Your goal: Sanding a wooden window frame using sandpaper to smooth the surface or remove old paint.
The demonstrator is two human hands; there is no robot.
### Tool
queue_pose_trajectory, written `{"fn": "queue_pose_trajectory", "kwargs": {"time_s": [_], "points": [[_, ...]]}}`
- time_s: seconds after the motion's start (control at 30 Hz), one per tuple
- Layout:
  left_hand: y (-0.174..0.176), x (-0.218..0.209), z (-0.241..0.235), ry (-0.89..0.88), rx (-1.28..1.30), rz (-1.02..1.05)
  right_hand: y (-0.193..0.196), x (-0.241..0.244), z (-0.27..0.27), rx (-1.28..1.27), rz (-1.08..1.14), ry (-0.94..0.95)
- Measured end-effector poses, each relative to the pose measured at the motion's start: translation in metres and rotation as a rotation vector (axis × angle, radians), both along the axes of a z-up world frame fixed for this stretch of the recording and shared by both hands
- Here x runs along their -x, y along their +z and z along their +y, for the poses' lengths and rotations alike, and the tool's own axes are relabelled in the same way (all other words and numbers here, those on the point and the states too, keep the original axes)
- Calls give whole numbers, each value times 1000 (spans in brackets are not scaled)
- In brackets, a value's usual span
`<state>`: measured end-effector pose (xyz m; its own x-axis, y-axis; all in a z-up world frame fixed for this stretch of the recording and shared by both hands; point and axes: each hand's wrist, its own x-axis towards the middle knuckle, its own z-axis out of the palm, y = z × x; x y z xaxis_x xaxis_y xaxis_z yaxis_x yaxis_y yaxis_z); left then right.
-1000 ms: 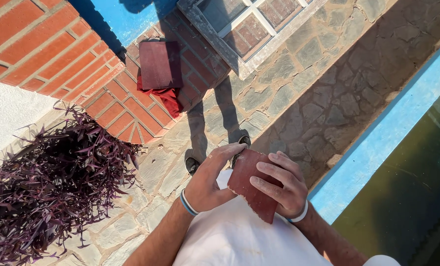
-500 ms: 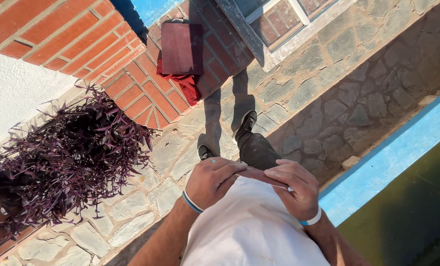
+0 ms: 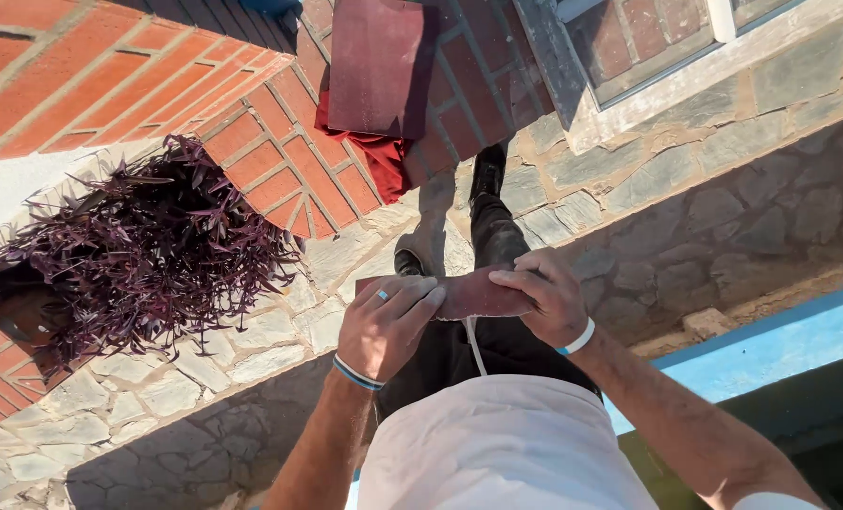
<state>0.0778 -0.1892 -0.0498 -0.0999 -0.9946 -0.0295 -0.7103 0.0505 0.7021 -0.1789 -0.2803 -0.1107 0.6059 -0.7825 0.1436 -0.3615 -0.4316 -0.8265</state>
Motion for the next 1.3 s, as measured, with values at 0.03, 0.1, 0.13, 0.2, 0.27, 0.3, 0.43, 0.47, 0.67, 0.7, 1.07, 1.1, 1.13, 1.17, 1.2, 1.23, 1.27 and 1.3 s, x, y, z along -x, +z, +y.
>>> {"fn": "queue_pose_trajectory", "kwargs": {"time_s": [0.03, 0.1, 0.13, 0.2, 0.27, 0.3, 0.43, 0.47, 0.67, 0.7, 1.07, 1.1, 1.13, 1.17, 1.2, 1.23, 1.27, 1.3], "points": [[-14, -8, -15, -16, 55, -85, -14, -8, -22, 52, 19, 77], [-53, -27, -48, 2, 110, -180, -54, -29, -80, 106, 25, 192], [-75, -36, -57, -3, 154, -236, -74, -38, -101, 141, 56, 285], [-117, -54, -72, 4, 165, -271, -112, -54, -133, 142, 100, 397], [-160, -78, -88, -64, 164, -321, -151, -75, -159, 217, 131, 530], [-185, -87, -91, -57, 146, -313, -174, -86, -169, 199, 134, 541], [-277, -122, -90, -158, 97, -386, -264, -119, -175, 268, 199, 642], [-301, -131, -92, -186, 91, -430, -286, -126, -176, 302, 231, 667], [-409, -165, -87, -249, 59, -571, -376, -143, -137, 273, 442, 599], [-425, -166, -80, -250, 48, -562, -384, -141, -128, 259, 444, 604], [-460, -174, -69, -265, -7, -512, -416, -130, -109, 417, 600, 568], [-461, -174, -67, -265, -6, -510, -416, -131, -109, 417, 602, 568], [-462, -174, -67, -260, -8, -494, -416, -131, -110, 412, 602, 572], [-463, -174, -67, -255, -11, -477, -415, -132, -111, 408, 602, 576], [-462, -173, -68, -254, -9, -475, -415, -132, -110, 409, 605, 577], [-462, -172, -69, -238, -14, -466, -414, -132, -110, 389, 605, 575], [-460, -172, -69, -222, -21, -459, -414, -133, -109, 370, 603, 574], [-457, -170, -69, -221, -21, -458, -412, -133, -108, 370, 603, 576]]}}
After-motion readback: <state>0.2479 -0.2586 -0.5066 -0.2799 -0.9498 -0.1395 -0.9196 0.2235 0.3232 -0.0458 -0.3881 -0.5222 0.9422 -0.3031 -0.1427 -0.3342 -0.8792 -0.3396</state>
